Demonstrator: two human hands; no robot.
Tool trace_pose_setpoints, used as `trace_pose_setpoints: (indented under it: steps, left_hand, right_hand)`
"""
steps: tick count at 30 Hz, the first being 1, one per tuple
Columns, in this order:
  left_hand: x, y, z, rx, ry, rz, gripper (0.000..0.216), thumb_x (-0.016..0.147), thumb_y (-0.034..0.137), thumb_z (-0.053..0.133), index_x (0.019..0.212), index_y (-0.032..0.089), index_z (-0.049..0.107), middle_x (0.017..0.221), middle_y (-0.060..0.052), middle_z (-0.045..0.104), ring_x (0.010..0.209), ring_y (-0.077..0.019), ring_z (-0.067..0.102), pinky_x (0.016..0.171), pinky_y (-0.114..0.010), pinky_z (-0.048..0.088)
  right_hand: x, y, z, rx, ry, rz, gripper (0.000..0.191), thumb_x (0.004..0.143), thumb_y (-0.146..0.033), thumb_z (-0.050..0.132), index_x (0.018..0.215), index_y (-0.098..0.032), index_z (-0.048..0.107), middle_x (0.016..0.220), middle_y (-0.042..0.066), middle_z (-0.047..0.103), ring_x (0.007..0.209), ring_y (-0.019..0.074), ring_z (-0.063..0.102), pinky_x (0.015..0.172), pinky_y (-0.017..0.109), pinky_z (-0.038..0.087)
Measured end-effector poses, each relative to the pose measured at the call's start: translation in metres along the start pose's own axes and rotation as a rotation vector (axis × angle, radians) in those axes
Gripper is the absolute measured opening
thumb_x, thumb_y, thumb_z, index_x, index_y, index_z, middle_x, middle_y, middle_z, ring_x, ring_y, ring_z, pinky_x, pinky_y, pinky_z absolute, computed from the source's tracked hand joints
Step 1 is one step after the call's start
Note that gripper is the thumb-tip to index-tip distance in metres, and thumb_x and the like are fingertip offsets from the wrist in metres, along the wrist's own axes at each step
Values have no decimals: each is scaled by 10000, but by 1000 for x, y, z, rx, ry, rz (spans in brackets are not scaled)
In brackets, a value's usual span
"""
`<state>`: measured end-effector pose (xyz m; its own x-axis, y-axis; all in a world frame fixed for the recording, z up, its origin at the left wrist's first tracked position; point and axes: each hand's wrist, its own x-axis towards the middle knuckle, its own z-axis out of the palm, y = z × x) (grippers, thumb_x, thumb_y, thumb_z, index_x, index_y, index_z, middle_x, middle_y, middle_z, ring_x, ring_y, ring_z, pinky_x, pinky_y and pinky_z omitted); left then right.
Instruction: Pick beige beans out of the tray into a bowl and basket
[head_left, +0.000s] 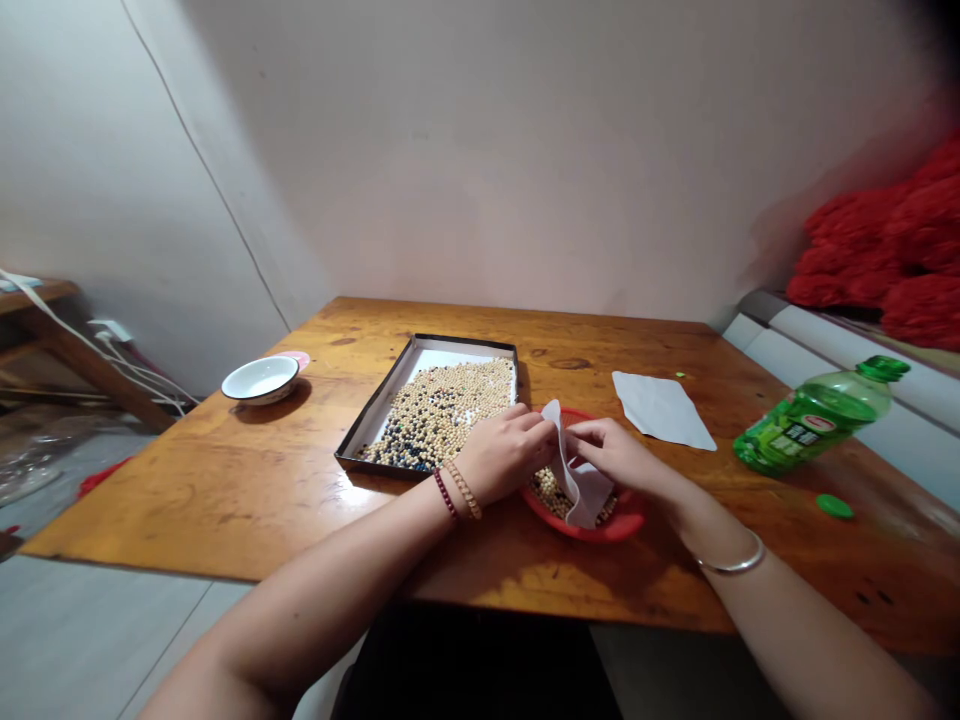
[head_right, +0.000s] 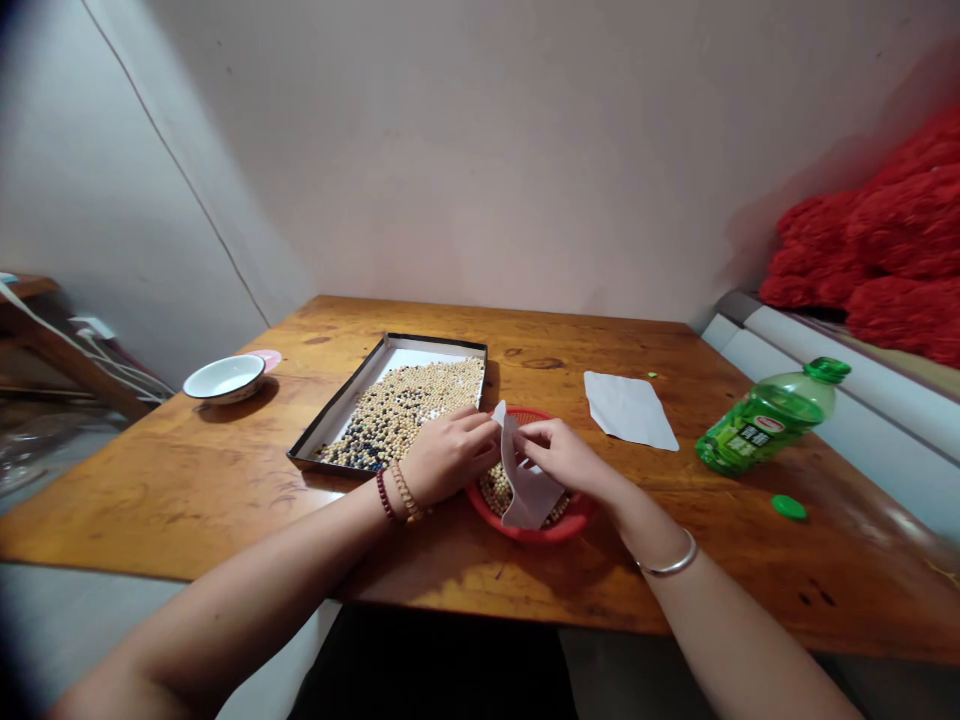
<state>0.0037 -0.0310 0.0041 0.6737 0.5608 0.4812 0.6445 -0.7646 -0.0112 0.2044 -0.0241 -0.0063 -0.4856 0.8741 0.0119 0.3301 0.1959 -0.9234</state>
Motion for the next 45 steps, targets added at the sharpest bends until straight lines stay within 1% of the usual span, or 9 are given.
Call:
trace_pose_setpoints:
  steps: [8, 16, 20, 22, 24, 28, 31, 37, 45]
  left_hand:
    - [0, -6, 3, -83, 10, -70, 199, 927, 330, 472, 861, 179, 584, 871, -30, 589, 847, -157, 491, 747, -262, 428]
    - [3, -8, -7, -137, -51, -97, 166, 888, 308, 534, 798, 181, 590, 824, -31, 587, 816, -156, 505, 694, -263, 414]
    - [0, -20, -8, -2, -46, -334, 178, 912, 327, 481, 927, 182, 582, 903, -59, 596, 852, -180, 523, 747, -298, 434]
    - [-4, -29, -6, 125, -120, -438, 191, 899, 318, 495, 981, 166, 577, 930, -90, 595, 888, -213, 521, 760, -326, 443]
    - [-8, -37, -3, 218, -244, -475, 194, 876, 305, 519, 955, 146, 598, 947, -123, 590, 918, -245, 516, 757, -346, 450]
    - [-11, -44, 4, 236, -374, -493, 228, 873, 311, 489, 867, 139, 638, 958, -141, 588, 929, -266, 526, 715, -347, 465]
    - [-10, -43, 6, 209, -388, -496, 251, 874, 302, 470, 851, 140, 659, 945, -138, 594, 912, -257, 542, 707, -344, 470]
    - [-8, -42, 4, 131, -419, -474, 258, 867, 327, 492, 839, 150, 678, 941, -126, 605, 890, -239, 569, 752, -348, 472]
    - [-7, -40, 1, 124, -434, -478, 229, 869, 231, 467, 856, 137, 676, 938, -130, 625, 893, -231, 580, 762, -341, 475]
  right_hand:
    - [-1, -6, 0, 56, -27, 16, 493, 801, -579, 559, 869, -113, 703, 829, 92, 692, 733, 176, 624, 680, 291, 494]
    - [-1, -8, 0, 57, -4, 41, 405, 754, -531, 631, 811, -134, 681, 769, 55, 660, 696, 154, 589, 661, 276, 471]
    - [-1, -6, -1, -4, 75, 59, 327, 729, -472, 657, 735, -145, 638, 680, 27, 622, 617, 144, 552, 589, 264, 424]
    - [-1, -6, -2, -80, 98, 38, 258, 745, -406, 638, 722, -149, 627, 679, 21, 618, 616, 142, 538, 584, 258, 396]
    - [-1, -7, -2, -140, 101, 3, 201, 766, -350, 601, 716, -156, 619, 685, 13, 613, 631, 141, 531, 595, 256, 378]
    - [-2, -9, -1, -165, 90, -21, 205, 806, -334, 552, 711, -159, 601, 682, 7, 597, 636, 136, 525, 600, 254, 368]
    - [-2, -8, 0, -170, 79, -12, 215, 802, -353, 570, 725, -157, 614, 696, 12, 609, 643, 138, 538, 603, 256, 381]
    - [-2, -4, 1, -126, 105, 45, 277, 675, -418, 716, 689, -152, 638, 731, 51, 671, 662, 162, 582, 606, 269, 429]
    - [-2, -2, 0, -93, 135, 40, 362, 730, -498, 662, 682, -139, 652, 660, 40, 645, 591, 140, 544, 535, 246, 382]
